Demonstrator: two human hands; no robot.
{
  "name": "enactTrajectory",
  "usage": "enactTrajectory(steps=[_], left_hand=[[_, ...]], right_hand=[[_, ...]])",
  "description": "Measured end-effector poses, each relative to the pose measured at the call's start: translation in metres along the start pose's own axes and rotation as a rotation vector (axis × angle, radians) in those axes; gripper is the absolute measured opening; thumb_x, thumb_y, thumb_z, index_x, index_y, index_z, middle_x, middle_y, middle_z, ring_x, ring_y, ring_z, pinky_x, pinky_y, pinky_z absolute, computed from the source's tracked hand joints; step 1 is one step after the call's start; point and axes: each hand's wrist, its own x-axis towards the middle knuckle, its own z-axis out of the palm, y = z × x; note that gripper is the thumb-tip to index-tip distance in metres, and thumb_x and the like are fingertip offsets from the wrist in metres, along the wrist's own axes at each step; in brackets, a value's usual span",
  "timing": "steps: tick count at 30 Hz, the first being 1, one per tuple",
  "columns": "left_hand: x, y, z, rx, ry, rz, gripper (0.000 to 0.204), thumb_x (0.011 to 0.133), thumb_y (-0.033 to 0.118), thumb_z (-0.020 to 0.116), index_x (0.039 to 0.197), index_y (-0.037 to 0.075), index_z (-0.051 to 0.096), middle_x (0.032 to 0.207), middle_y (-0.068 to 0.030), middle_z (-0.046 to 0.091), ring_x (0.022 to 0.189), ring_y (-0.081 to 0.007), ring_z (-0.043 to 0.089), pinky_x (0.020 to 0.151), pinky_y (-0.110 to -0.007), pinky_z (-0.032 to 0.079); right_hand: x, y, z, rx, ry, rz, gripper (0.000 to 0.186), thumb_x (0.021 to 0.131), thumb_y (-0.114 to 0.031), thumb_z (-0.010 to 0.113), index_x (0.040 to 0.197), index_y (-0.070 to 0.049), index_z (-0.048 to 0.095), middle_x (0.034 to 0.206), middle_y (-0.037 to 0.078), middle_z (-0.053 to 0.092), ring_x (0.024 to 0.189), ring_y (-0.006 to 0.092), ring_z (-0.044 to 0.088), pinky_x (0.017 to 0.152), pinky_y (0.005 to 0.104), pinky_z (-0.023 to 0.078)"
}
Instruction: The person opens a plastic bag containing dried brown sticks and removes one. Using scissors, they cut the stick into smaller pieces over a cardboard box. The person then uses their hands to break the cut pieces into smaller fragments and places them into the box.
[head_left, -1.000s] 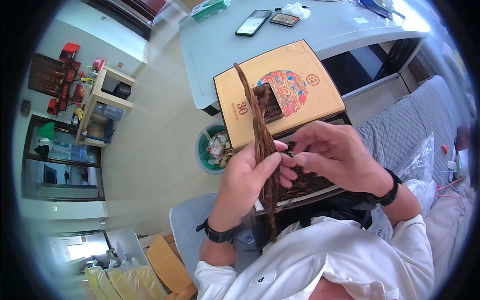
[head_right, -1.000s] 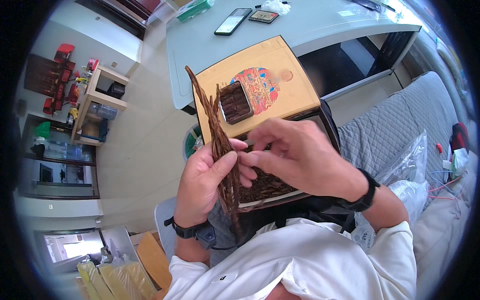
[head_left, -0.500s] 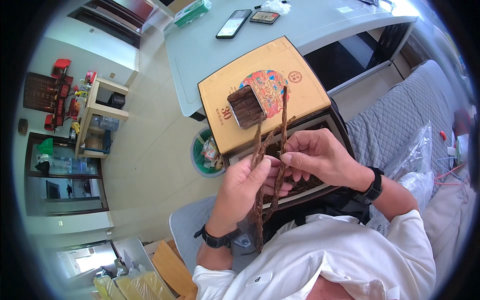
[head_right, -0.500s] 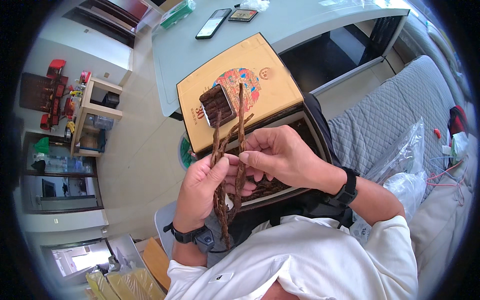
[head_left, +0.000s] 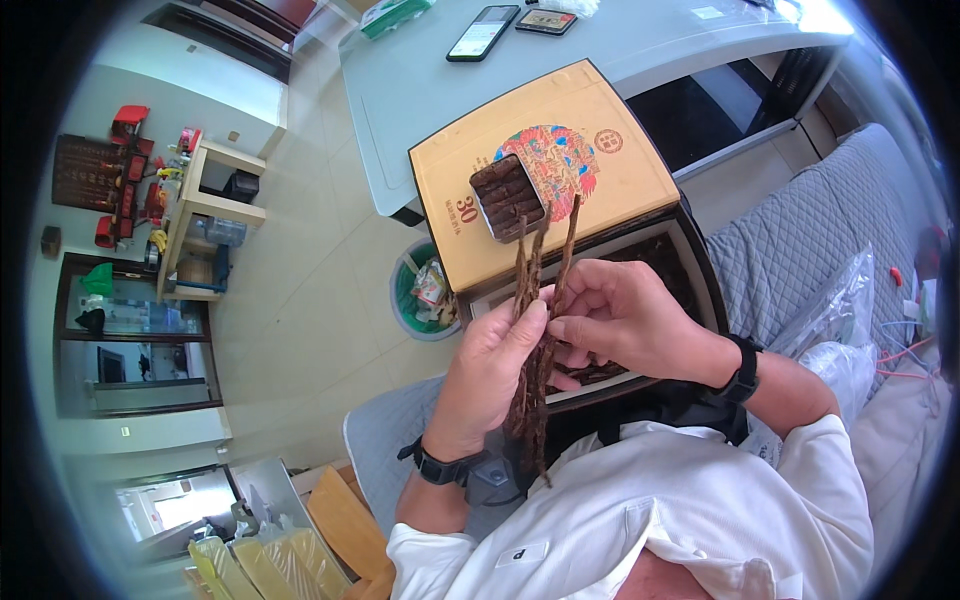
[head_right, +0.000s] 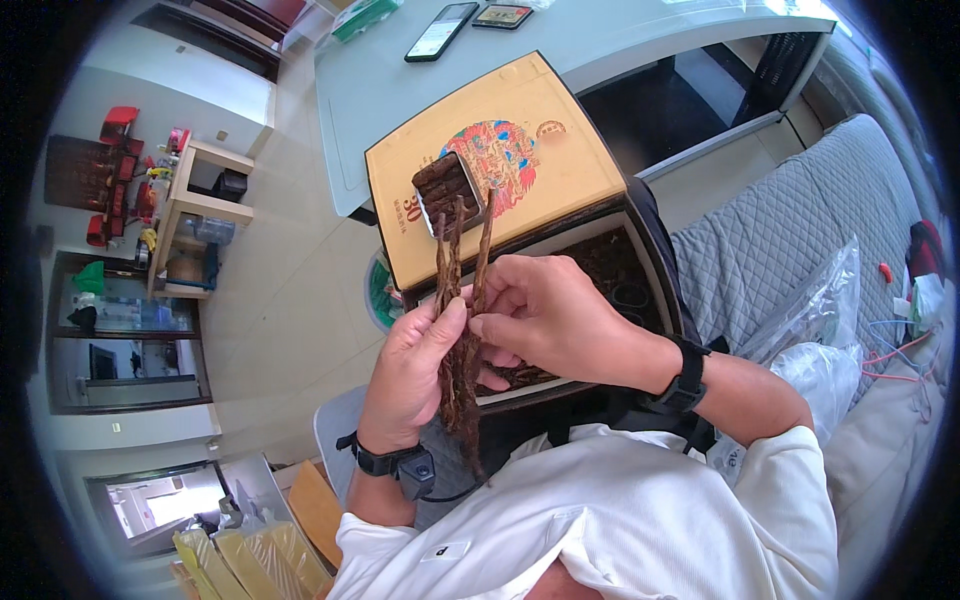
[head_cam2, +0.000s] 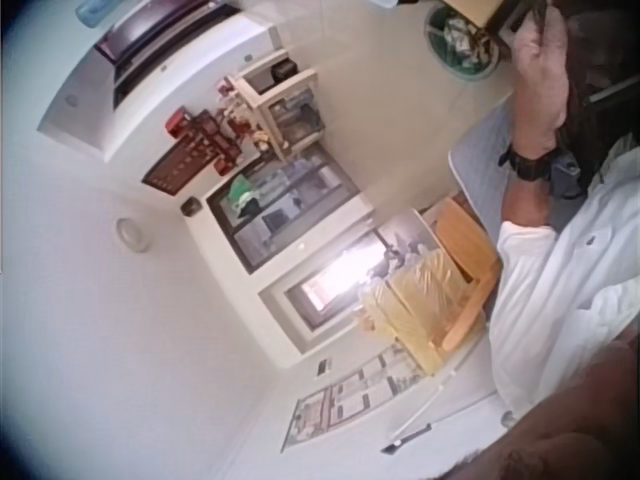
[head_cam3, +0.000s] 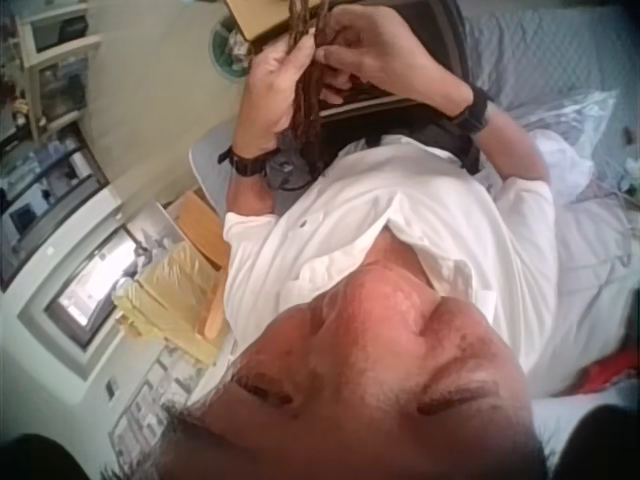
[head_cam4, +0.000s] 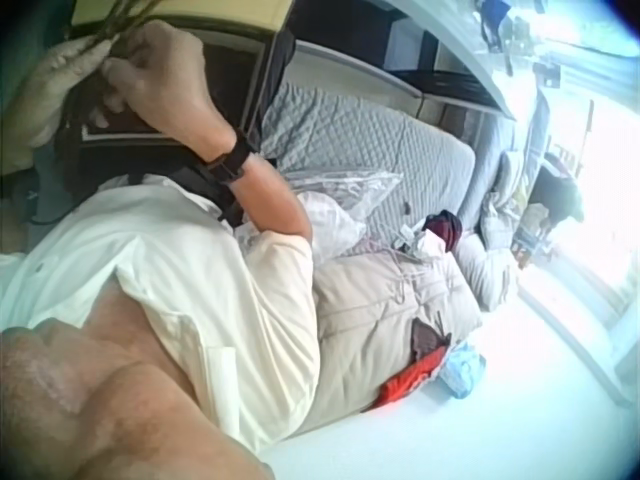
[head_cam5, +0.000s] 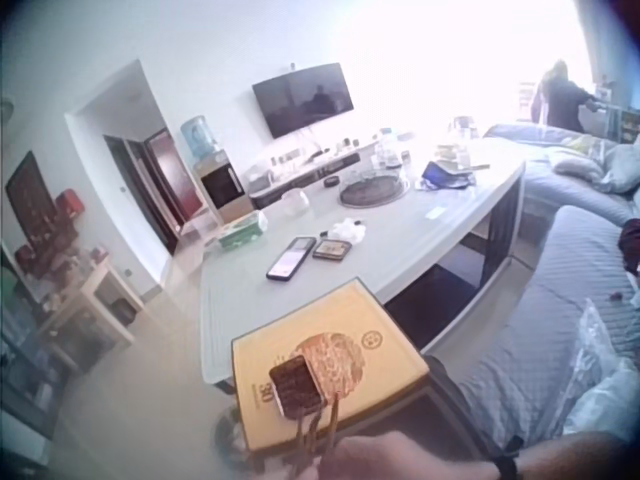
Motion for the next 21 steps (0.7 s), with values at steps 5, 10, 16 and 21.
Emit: enactTrajectory(steps=[5, 10, 16, 21], left_hand=[[-0.002, -0.003, -0.011, 0.162, -0.057, -0.028, 0.038, 0.111, 0.032, 0.047, 0.128, 0.0, 0.057, 0.102, -0.0119, 0.072, 0.073, -0.0149, 0.069, 0.056, -0.026, 0.056], [-0.005, -0.005, -0.011, 0.246, -0.064, -0.022, 0.04, 0.111, 0.035, 0.048, 0.13, 0.0, 0.057, 0.105, -0.0138, 0.072, 0.067, -0.0107, 0.064, 0.054, -0.022, 0.051], [-0.014, 0.003, -0.002, 0.25, -0.067, -0.123, 0.044, 0.112, 0.036, 0.043, 0.135, -0.001, 0.053, 0.105, -0.0144, 0.072, 0.069, -0.0122, 0.065, 0.059, -0.025, 0.056], [-0.013, -0.001, -0.003, 0.137, -0.06, -0.085, 0.049, 0.113, 0.04, 0.04, 0.134, -0.002, 0.052, 0.107, -0.0164, 0.071, 0.072, -0.0152, 0.067, 0.071, -0.029, 0.06]], right_hand=[[0.011, 0.002, -0.008, -0.253, -0.149, -0.077, 0.014, 0.096, -0.008, 0.068, 0.099, 0.005, 0.064, 0.083, 0.007, 0.072, 0.066, 0.0122, 0.068, 0.057, 0.0267, 0.054], [0.013, 0.001, -0.02, -0.004, -0.132, -0.019, 0.023, 0.101, -0.018, 0.067, 0.103, 0.005, 0.064, 0.083, 0.004, 0.069, 0.074, 0.0084, 0.066, 0.058, 0.0245, 0.053], [0.022, 0.009, -0.024, 0.179, -0.028, -0.08, 0.02, 0.104, -0.016, 0.064, 0.104, 0.004, 0.065, 0.088, 0.007, 0.071, 0.074, 0.0098, 0.071, 0.064, 0.0232, 0.061], [0.02, 0.012, -0.022, 0.206, -0.054, -0.028, 0.019, 0.104, -0.014, 0.063, 0.101, 0.005, 0.066, 0.088, 0.007, 0.071, 0.075, 0.012, 0.074, 0.067, 0.0237, 0.062]])
